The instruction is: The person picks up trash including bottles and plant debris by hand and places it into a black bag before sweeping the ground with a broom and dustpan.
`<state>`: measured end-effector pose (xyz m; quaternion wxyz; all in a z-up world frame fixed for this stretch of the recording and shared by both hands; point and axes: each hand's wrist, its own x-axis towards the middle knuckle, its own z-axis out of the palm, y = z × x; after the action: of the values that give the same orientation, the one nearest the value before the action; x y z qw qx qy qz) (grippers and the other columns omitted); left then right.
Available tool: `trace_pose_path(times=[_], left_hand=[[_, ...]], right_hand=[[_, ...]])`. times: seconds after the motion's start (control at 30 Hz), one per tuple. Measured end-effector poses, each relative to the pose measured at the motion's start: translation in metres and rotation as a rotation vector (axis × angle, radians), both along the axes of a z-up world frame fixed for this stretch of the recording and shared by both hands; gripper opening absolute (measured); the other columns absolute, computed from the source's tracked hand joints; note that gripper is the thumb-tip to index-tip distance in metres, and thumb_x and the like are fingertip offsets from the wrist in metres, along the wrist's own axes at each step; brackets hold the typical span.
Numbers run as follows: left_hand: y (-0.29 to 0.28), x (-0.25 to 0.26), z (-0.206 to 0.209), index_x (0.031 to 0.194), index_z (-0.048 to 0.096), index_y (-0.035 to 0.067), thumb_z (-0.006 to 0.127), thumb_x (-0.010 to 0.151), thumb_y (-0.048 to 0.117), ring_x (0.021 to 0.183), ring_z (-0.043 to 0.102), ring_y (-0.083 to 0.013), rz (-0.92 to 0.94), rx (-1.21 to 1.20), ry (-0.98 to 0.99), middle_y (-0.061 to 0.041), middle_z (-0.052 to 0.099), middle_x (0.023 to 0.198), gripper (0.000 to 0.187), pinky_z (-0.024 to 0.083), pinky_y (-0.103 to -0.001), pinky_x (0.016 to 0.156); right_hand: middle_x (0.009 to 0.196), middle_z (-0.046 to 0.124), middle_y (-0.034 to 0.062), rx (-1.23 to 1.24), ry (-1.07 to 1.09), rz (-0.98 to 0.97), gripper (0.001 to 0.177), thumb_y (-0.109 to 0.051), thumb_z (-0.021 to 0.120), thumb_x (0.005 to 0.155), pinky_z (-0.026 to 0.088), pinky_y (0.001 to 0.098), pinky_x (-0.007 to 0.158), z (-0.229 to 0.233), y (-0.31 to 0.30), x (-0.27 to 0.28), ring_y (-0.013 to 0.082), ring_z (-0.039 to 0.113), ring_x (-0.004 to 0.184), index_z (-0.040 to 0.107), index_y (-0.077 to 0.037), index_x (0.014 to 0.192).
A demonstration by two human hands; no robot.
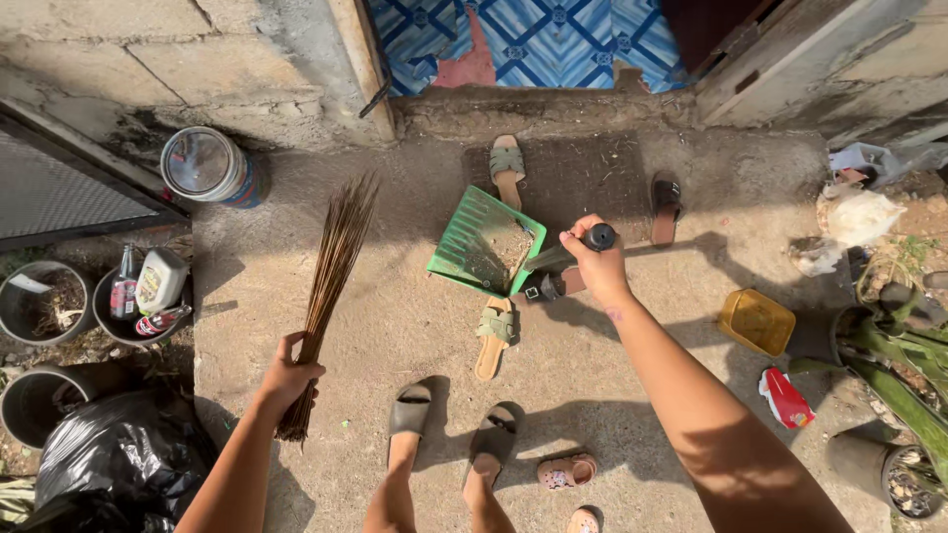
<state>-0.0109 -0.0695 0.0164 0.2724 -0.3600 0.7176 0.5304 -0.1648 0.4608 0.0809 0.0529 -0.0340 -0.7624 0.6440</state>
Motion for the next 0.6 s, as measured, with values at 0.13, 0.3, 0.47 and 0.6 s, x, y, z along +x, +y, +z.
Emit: trace_pose_path(times=[0.13,0.3,0.47,0.6], left_hand=[[-0.052,-0.038,-0.023,0.146,0.04,0.024,0.072,0.083,-0.002,0.06,0.059,-0.0262,0.071,-0.059,-0.071,-0.016,0.059,0.085,0.076,0.053,-0.044,0.047],[-0.081,-0.079,-0.104,0.135,0.034,0.013,0.079,0.081,0.003,0.062,0.06,-0.0259,0.28,-0.06,-0.019,-0.017,0.059,0.096,0.07,0.051,-0.043,0.049],[0.059,-0.05,-0.134,0.132,0.034,0.008,0.068,0.075,-0.006,0.062,0.058,-0.0236,0.107,0.155,-0.054,-0.016,0.055,0.087,0.068,0.048,-0.039,0.046],[0.122,-0.019,-0.033,0.14,0.033,0.016,0.067,0.078,-0.004,0.059,0.056,-0.0236,-0.233,0.319,-0.28,-0.016,0.057,0.086,0.073,0.049,-0.035,0.045]], right_hand=[[0.086,0.059,-0.0035,-0.089,-0.124,-0.013,0.021,0.001,0.073,0.085,0.046,0.0256,0.075,0.001,-0.036,-0.027,0.0077,0.056,0.082,0.056,-0.01,0.083],[0.085,0.057,-0.0034,-0.231,-0.199,-0.208,0.024,0.009,0.066,0.079,0.045,0.0265,0.069,-0.003,-0.059,-0.036,0.0087,0.055,0.077,0.056,-0.012,0.087],[0.086,0.057,-0.0028,-0.134,-0.164,-0.236,0.025,0.011,0.06,0.074,0.044,0.0263,0.068,-0.032,-0.08,-0.036,0.0081,0.054,0.077,0.057,-0.011,0.088],[0.083,0.06,-0.0031,-0.098,-0.241,-0.351,0.025,0.009,0.062,0.071,0.045,0.0266,0.064,-0.051,-0.079,-0.055,0.0088,0.058,0.073,0.06,-0.01,0.087]])
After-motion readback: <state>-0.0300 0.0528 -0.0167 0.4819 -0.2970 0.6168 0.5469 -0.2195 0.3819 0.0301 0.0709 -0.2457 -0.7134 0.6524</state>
